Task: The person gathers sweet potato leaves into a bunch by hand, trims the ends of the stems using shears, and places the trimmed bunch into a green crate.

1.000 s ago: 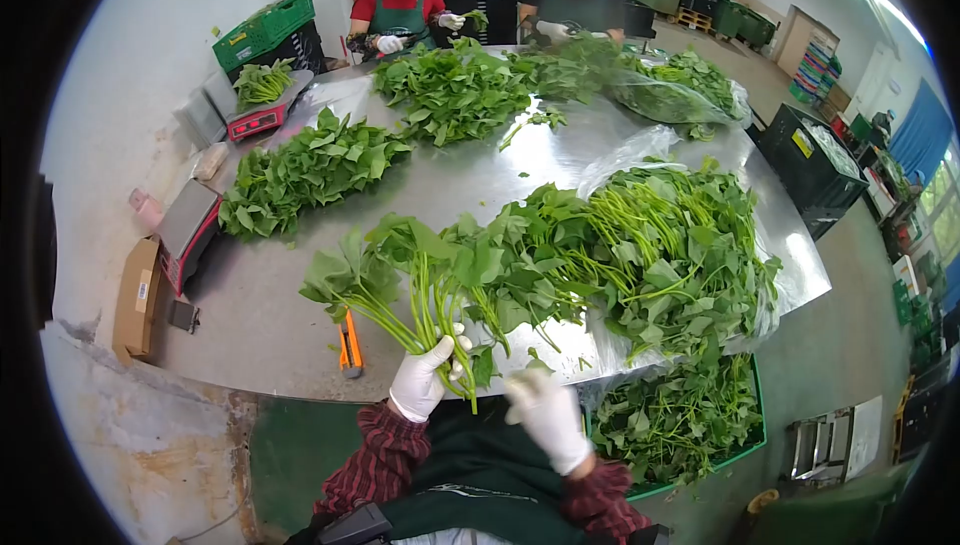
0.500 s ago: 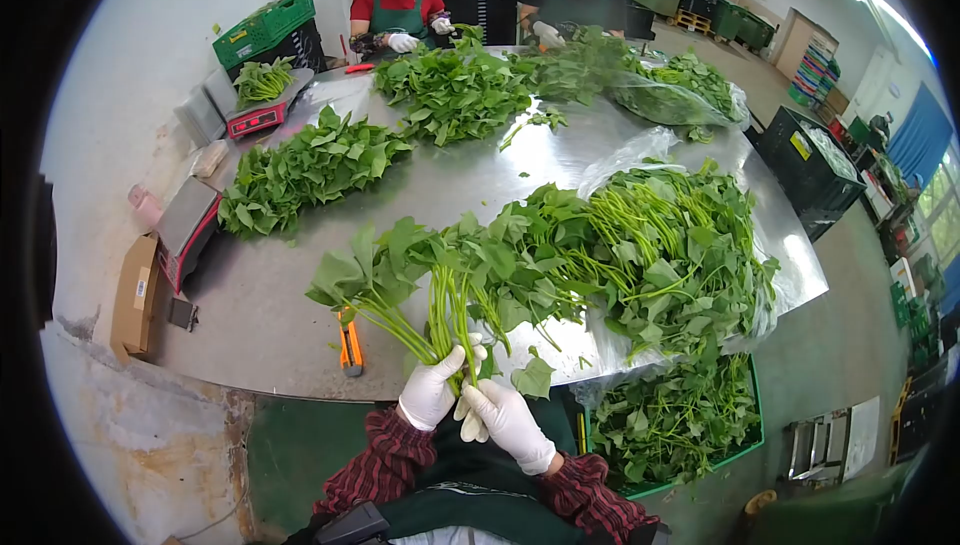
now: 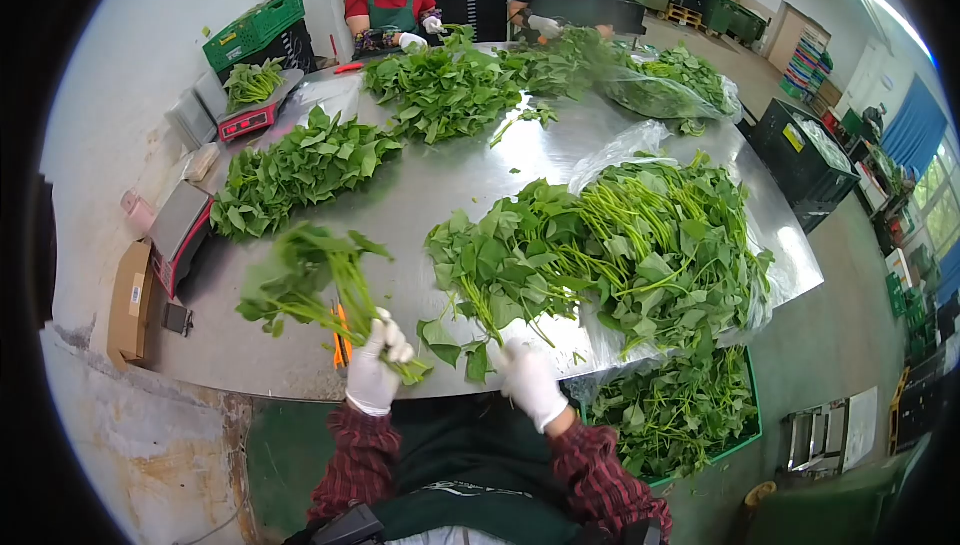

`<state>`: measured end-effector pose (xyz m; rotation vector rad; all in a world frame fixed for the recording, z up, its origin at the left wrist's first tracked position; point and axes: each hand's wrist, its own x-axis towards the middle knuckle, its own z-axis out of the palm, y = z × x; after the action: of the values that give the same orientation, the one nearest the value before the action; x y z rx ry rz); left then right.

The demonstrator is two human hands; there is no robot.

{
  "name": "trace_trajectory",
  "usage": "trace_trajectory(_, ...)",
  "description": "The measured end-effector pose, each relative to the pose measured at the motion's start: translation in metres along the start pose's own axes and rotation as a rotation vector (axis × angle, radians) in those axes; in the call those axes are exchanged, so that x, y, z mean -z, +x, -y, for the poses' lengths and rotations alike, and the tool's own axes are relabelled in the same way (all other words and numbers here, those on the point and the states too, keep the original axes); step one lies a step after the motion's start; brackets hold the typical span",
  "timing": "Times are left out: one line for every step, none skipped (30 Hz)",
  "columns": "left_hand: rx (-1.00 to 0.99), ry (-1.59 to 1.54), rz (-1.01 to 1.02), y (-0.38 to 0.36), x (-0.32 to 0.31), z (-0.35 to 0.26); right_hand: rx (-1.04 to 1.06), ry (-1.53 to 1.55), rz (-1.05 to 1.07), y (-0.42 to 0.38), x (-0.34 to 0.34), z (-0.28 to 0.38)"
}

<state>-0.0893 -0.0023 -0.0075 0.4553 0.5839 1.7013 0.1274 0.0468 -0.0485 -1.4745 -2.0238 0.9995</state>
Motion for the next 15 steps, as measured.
trace_trajectory(-0.044,0.002,-0.062,0.000,0.000,-0.006,0.074,-0.099,-0.171,0.012,0.003,-0.016)
trace_trajectory(-0.047,0.004,-0.066,-0.001,0.004,-0.009,0.146,-0.196,-0.342,0.026,0.008,-0.028)
trace_trajectory(-0.064,0.009,-0.014,-0.002,0.009,-0.012,0.144,-0.289,-0.420,0.038,0.013,-0.038)
trace_trajectory(-0.081,0.013,0.037,-0.003,0.012,-0.013,0.141,-0.384,-0.499,0.050,0.018,-0.049)
trace_trajectory(-0.089,0.046,-0.024,-0.005,0.011,-0.011,0.159,-0.498,-0.530,0.062,0.020,-0.064)
trace_trajectory(-0.091,0.046,-0.023,-0.007,0.012,-0.009,0.177,-0.613,-0.562,0.073,0.020,-0.078)
trace_trajectory(-0.047,0.042,-0.032,-0.009,0.015,-0.007,0.103,-0.784,-0.508,0.082,0.019,-0.091)
trace_trajectory(-0.006,0.039,-0.041,-0.010,0.017,-0.005,0.117,-0.819,-0.487,0.086,0.023,-0.098)
trace_trajectory(-0.017,0.074,-0.032,-0.009,0.019,-0.003,0.133,-0.827,-0.440,0.088,0.030,-0.093)
trace_trajectory(-0.024,0.074,-0.034,-0.009,0.020,-0.004,0.150,-0.835,-0.391,0.089,0.036,-0.089)
trace_trajectory(-0.016,0.060,-0.040,-0.010,0.022,-0.005,0.215,-0.669,-0.459,0.088,0.041,-0.085)
trace_trajectory(-0.008,0.044,-0.047,-0.009,0.023,-0.006,0.290,-0.591,-0.463,0.083,0.052,-0.070)
trace_trajectory(-0.009,0.043,-0.048,-0.007,0.024,-0.006,0.156,-0.304,-0.382,0.079,0.061,-0.052)
trace_trajectory(-0.010,0.034,-0.071,-0.006,0.026,-0.006,0.017,-0.018,-0.300,0.073,0.070,-0.030)
trace_trajectory(-0.006,0.026,-0.090,-0.004,0.026,-0.005,0.003,0.248,-0.264,0.064,0.079,-0.002)
